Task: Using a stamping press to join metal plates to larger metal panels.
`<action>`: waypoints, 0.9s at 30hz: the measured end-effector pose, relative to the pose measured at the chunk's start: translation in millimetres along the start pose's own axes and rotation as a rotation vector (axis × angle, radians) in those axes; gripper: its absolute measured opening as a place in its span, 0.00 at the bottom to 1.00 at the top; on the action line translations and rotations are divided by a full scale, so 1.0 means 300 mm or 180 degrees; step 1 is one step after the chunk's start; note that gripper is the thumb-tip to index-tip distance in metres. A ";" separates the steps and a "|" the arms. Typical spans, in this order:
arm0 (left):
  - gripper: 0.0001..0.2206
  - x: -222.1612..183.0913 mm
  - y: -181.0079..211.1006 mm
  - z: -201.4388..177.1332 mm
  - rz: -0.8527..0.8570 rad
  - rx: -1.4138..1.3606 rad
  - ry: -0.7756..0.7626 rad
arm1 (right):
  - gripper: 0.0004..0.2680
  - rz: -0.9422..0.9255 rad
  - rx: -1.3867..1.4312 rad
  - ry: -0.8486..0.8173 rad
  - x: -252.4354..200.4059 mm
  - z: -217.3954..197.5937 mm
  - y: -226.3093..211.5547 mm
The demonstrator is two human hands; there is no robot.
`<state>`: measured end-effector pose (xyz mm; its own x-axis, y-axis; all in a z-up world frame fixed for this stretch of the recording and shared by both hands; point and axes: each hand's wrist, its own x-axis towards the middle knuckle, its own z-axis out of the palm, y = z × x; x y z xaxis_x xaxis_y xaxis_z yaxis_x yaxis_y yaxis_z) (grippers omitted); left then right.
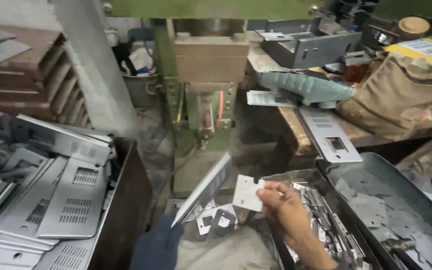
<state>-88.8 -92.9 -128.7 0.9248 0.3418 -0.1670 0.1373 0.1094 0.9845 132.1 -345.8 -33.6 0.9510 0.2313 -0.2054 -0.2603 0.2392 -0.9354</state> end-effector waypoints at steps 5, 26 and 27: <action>0.16 0.186 0.357 0.078 -0.0023 0.0190 0.0088 | 0.10 0.0615 0.0697 0.0073 -0.110 0.214 -0.027; 0.15 0.212 0.469 0.134 0.1388 0.2510 0.0361 | 0.09 -0.0145 0.1610 -0.0952 -0.097 0.122 -0.021; 0.16 0.212 0.467 0.134 0.1666 0.2546 0.0337 | 0.07 -0.0258 0.2190 -0.1748 -0.080 0.113 0.000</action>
<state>3.4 -93.3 0.7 0.9061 0.2533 0.3388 -0.0463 -0.7366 0.6747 103.7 -319.2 -19.0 0.8024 0.5669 0.1867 -0.4066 0.7482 -0.5242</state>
